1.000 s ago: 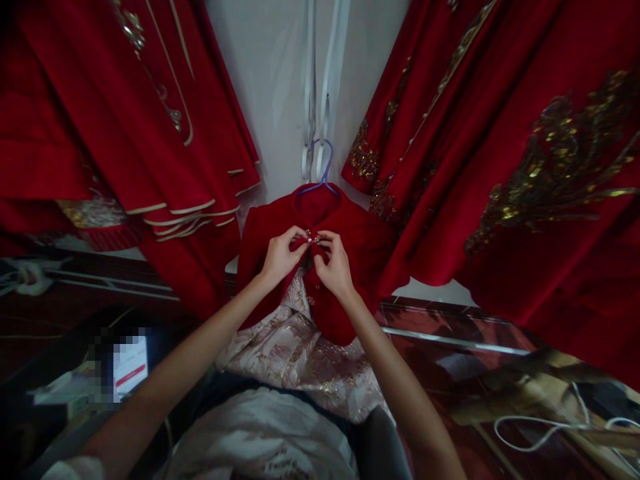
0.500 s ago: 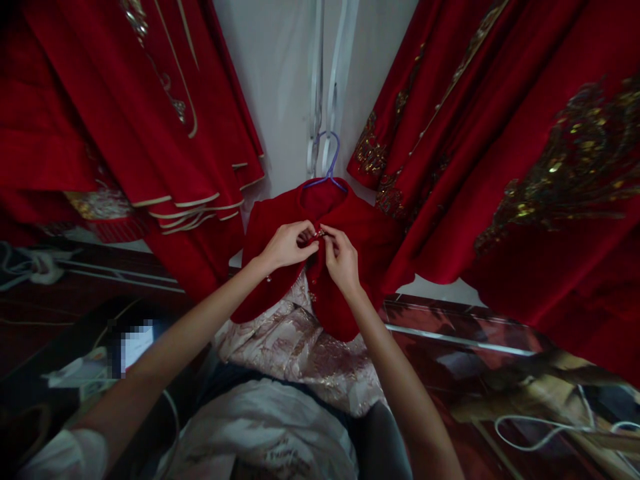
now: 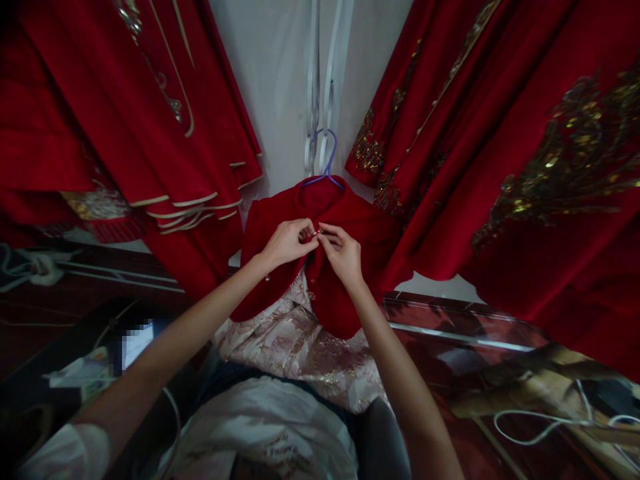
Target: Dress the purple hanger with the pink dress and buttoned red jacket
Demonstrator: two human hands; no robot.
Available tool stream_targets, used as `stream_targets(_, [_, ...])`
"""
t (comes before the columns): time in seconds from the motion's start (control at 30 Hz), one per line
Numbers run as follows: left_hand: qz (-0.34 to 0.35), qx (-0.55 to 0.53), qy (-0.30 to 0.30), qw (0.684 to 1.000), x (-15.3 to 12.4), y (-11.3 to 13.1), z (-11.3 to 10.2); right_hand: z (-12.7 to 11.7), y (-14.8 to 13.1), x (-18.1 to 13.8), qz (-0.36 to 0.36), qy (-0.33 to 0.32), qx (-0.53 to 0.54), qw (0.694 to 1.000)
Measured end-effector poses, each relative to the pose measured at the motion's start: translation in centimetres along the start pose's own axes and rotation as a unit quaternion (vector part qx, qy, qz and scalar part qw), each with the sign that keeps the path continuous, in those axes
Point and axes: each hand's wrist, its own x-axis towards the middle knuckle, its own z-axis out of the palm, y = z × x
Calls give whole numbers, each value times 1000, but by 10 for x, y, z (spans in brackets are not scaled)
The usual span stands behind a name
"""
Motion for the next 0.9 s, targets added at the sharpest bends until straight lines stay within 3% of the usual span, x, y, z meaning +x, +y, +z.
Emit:
stream_targets(0.67, [1, -13, -36, 999, 2, 0, -4, -2, -3, 1, 1, -17, -15, 1000])
stream_targets(0.9, [31, 36, -61, 997, 4, 1, -6, -6, -2, 4, -19, -44, -43, 998])
